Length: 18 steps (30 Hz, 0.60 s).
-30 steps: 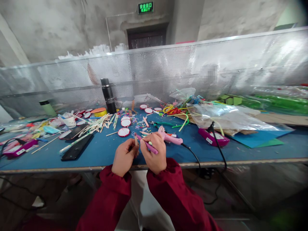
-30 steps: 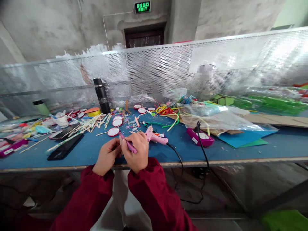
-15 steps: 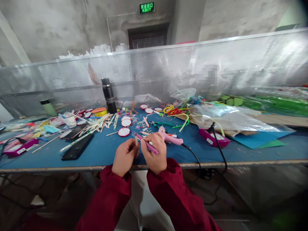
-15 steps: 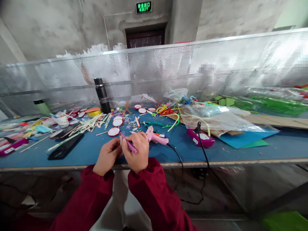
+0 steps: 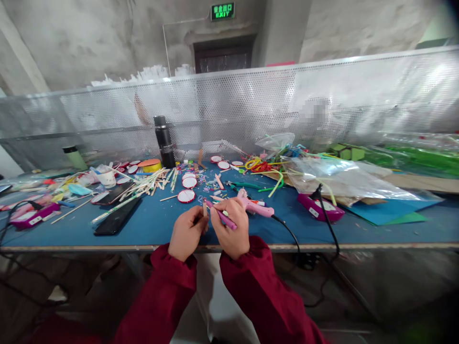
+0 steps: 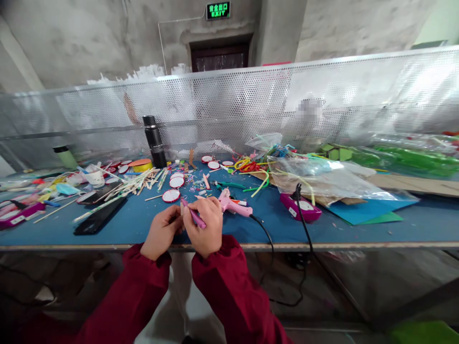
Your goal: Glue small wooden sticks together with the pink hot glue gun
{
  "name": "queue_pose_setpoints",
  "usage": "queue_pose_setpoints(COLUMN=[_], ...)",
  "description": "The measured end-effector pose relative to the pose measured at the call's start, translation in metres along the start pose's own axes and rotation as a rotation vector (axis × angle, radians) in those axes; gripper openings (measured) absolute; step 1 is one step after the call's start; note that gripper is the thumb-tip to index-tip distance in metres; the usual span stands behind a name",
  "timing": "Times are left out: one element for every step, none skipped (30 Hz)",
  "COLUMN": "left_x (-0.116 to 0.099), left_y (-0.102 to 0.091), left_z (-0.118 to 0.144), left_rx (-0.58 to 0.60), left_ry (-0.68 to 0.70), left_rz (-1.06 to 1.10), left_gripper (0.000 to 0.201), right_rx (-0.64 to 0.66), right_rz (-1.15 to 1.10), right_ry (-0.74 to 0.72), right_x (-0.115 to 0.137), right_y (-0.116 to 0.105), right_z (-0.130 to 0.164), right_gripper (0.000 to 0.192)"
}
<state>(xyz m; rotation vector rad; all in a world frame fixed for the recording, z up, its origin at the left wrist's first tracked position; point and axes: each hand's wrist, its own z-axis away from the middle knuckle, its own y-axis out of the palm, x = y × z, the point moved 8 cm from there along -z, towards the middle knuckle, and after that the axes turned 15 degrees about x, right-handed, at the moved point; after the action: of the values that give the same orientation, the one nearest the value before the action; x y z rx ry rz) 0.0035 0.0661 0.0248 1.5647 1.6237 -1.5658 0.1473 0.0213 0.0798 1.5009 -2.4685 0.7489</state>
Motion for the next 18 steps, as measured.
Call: queue_pose_setpoints(left_x=[0.000,0.000,-0.001,-0.001,-0.002,-0.002,-0.003,-0.005,-0.006,-0.006,-0.007,-0.007,-0.007,-0.006,-0.006,-0.005,-0.003,-0.002], left_y=[0.000,0.000,0.000,0.000,0.000,0.000,-0.001,-0.001,-0.001,-0.001,0.000,0.000,0.000,0.000,0.001,0.001,0.002,0.003], left_z=[0.000,0.000,0.000,0.000,0.000,0.000,0.000,0.000,0.000,0.000,0.000,0.000,-0.001,-0.001,-0.002,-0.002,-0.003,-0.003], left_rx=[-0.001,-0.001,-0.002,-0.005,-0.007,-0.009,-0.009,-0.007,-0.004,0.001,0.007,0.011,0.016,0.020,0.024,0.030,0.035,0.038], left_ry=[0.004,0.008,0.011,0.013,0.015,0.018,0.022,0.026,0.029,0.030,0.030,0.030,0.030,0.031,0.032,0.034,0.034,0.032], left_rz=[0.002,0.006,0.008,0.007,0.001,-0.007,-0.018,-0.028,-0.034,-0.034,-0.027,-0.016,-0.007,0.004,0.019,0.037,0.056,0.072], left_gripper=[0.020,0.019,0.019,0.018,0.017,0.017,0.016,0.016,0.017,0.016,0.016,0.016,0.015,0.016,0.015,0.015,0.014,0.014], right_rx=[0.004,0.007,0.009,0.008,0.007,0.003,0.001,-0.001,-0.001,0.000,0.004,0.008,0.010,0.012,0.011,0.009,0.007,0.006], right_rz=[0.003,0.005,0.006,0.007,0.007,0.006,0.005,0.001,-0.003,-0.007,-0.012,-0.016,-0.021,-0.026,-0.029,-0.032,-0.034,-0.038], right_ry=[-0.002,-0.004,-0.004,-0.003,-0.001,0.002,0.009,0.022,0.038,0.058,0.076,0.091,0.099,0.100,0.100,0.097,0.094,0.094], right_x=[0.000,0.000,-0.001,-0.001,-0.002,-0.003,-0.004,-0.006,-0.007,-0.010,-0.012,-0.013,-0.014,-0.015,-0.015,-0.015,-0.015,-0.015], right_y=[0.000,0.001,0.001,0.001,0.002,0.002,0.002,0.003,0.003,0.004,0.005,0.006,0.006,0.007,0.007,0.006,0.006,0.006], right_z=[0.000,0.000,0.000,0.000,0.000,0.001,0.001,0.001,0.002,0.002,0.002,0.002,0.002,0.002,0.002,0.002,0.002,0.001], right_gripper=[0.015,0.015,0.014,0.015,0.015,0.015,0.015,0.015,0.015,0.015,0.014,0.014,0.014,0.014,0.013,0.013,0.014,0.014])
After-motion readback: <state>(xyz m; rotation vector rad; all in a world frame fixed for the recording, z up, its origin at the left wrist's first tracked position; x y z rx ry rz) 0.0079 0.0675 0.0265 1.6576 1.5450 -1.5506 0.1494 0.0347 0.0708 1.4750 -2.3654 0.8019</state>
